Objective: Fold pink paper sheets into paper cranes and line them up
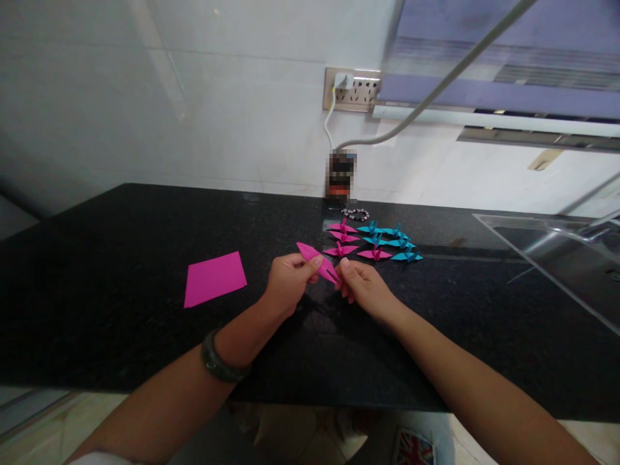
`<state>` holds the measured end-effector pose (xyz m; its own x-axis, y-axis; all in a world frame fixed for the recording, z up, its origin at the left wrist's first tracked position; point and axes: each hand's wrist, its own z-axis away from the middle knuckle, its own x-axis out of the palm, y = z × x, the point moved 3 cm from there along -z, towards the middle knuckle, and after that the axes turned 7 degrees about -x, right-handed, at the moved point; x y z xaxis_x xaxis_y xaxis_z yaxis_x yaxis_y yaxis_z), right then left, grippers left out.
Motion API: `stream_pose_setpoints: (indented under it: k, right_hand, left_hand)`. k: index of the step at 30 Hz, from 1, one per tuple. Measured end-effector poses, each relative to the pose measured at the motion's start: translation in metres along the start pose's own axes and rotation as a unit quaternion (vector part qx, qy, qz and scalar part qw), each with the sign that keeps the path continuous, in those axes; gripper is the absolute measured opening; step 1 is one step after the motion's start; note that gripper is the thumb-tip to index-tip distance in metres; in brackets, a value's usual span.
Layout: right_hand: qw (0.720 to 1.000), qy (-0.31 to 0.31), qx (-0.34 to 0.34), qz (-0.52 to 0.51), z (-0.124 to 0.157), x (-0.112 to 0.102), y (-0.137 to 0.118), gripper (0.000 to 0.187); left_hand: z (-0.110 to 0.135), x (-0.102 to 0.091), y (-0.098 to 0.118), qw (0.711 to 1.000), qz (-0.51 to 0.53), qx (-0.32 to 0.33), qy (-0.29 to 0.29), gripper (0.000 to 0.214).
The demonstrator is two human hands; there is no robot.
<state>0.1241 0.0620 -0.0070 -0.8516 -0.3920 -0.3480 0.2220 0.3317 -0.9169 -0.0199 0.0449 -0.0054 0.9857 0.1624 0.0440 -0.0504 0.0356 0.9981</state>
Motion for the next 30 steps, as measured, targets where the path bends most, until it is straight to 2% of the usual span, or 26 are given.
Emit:
stream_pose_setpoints:
  k: [4,7,16,21,25,28,30]
  right_hand:
    - [0.997,-0.034,0.019,-0.06,0.001,0.005,-0.002,0.034]
    - [0.997,-0.042,0.016,-0.061,0.002,0.008,-0.001,0.033]
    - [0.997,-0.044,-0.052,0.049,0.003,0.005,-0.007,0.029]
    - [0.992,-0.013,-0.047,0.117,0.003,0.003,-0.006,0.041]
    - [0.998,0.006,-0.007,0.055,0.0,-0.002,0.0,0.045]
    - [0.998,0.051,-0.014,-0.045,-0.001,-0.007,-0.002,0.035]
    - [0.994,0.05,-0.018,-0.097,-0.001,-0.007,-0.005,0.028]
  left_hand:
    - [0.003,0.003,0.002,1.0,-0.009,0.004,-0.023,0.024]
    - [0.005,0.006,0.001,0.999,-0.025,0.014,-0.042,0.025]
    - [0.008,0.004,0.004,0.996,-0.071,0.058,-0.024,0.024]
    - [0.005,0.001,0.009,0.996,-0.065,0.053,0.006,0.024]
    - [0.002,0.002,0.009,0.999,-0.02,0.018,-0.029,0.024]
    - [0.002,0.005,0.003,0.995,-0.026,-0.021,-0.093,0.025]
    - [0.003,0.007,-0.001,0.99,-0.054,-0.035,-0.128,0.027]
